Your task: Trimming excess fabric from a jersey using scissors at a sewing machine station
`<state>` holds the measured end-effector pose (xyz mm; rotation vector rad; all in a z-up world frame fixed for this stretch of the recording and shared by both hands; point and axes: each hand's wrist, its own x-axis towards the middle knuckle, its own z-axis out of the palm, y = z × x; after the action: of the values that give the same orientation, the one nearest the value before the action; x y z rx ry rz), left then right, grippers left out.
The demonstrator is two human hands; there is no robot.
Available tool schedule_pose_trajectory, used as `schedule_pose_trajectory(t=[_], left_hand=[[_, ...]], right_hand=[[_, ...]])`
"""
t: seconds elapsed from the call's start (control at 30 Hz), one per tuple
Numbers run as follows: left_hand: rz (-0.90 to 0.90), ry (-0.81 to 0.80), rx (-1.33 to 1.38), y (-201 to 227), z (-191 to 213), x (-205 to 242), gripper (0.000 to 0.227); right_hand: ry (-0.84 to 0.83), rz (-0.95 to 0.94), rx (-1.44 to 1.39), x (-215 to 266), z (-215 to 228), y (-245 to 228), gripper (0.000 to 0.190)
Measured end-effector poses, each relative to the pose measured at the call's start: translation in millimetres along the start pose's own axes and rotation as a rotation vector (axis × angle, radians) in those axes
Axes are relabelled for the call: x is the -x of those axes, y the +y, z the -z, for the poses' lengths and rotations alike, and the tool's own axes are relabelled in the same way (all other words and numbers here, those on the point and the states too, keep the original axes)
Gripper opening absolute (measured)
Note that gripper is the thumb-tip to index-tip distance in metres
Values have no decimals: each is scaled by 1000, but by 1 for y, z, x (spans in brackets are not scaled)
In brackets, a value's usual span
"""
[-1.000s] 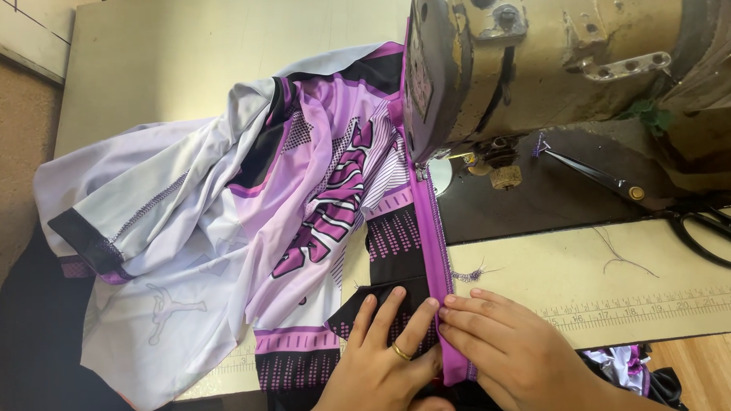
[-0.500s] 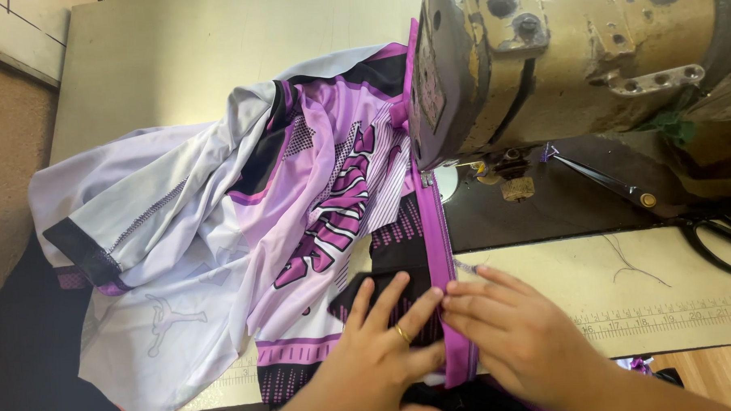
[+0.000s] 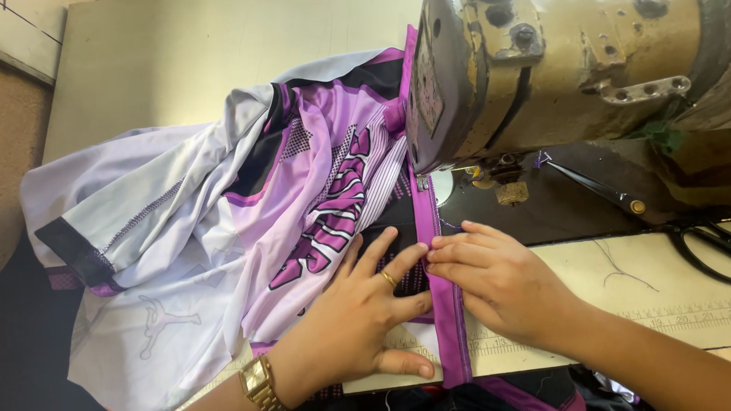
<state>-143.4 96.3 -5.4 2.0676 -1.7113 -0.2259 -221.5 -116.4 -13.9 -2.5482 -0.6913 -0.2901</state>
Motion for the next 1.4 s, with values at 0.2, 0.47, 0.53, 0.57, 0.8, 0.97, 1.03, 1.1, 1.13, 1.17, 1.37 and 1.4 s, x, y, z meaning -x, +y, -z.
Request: schedule_pose_trajectory(t=[0.2,0.47,0.53,0.57,0.8,0.97,1.03,1.1,1.13,1.17,1.37,1.4], left_hand=[[-19,-17,73,-25,3,-11,61],[-9,121,-233,-4,-11,-4,85],[9,98,-192,7,-13,5,90],[26,74,-147,13,-16,9,95],[28,84,-218,33,-24,31,88],[52,124,-263,36,-24,31,95],[64,135,-254,34,-25,30,96],[77,147,-246,32,-24,29,96],[74,147,-250,32,-23,29,93],[69,147,-253,32,-22,28,90],[66,159,-284,35,-22,30,86],[67,158,-284,35,-21,29,86]], right_hand=[[-6,-20,127,-13,-3,19,31],[142,23,-21,-13,15,-9,19],[191,9,-54,-4,26,-20,19],[239,-9,-86,1,32,-26,20],[317,-80,-64,29,45,-55,23],[299,-34,-90,38,31,-58,29],[318,-50,-125,39,31,-58,30],[336,-66,-160,39,32,-58,31],[336,-79,-178,40,33,-57,30],[337,-93,-196,40,33,-57,29],[225,-19,-226,42,20,-51,31],[225,-20,-227,42,17,-51,31]])
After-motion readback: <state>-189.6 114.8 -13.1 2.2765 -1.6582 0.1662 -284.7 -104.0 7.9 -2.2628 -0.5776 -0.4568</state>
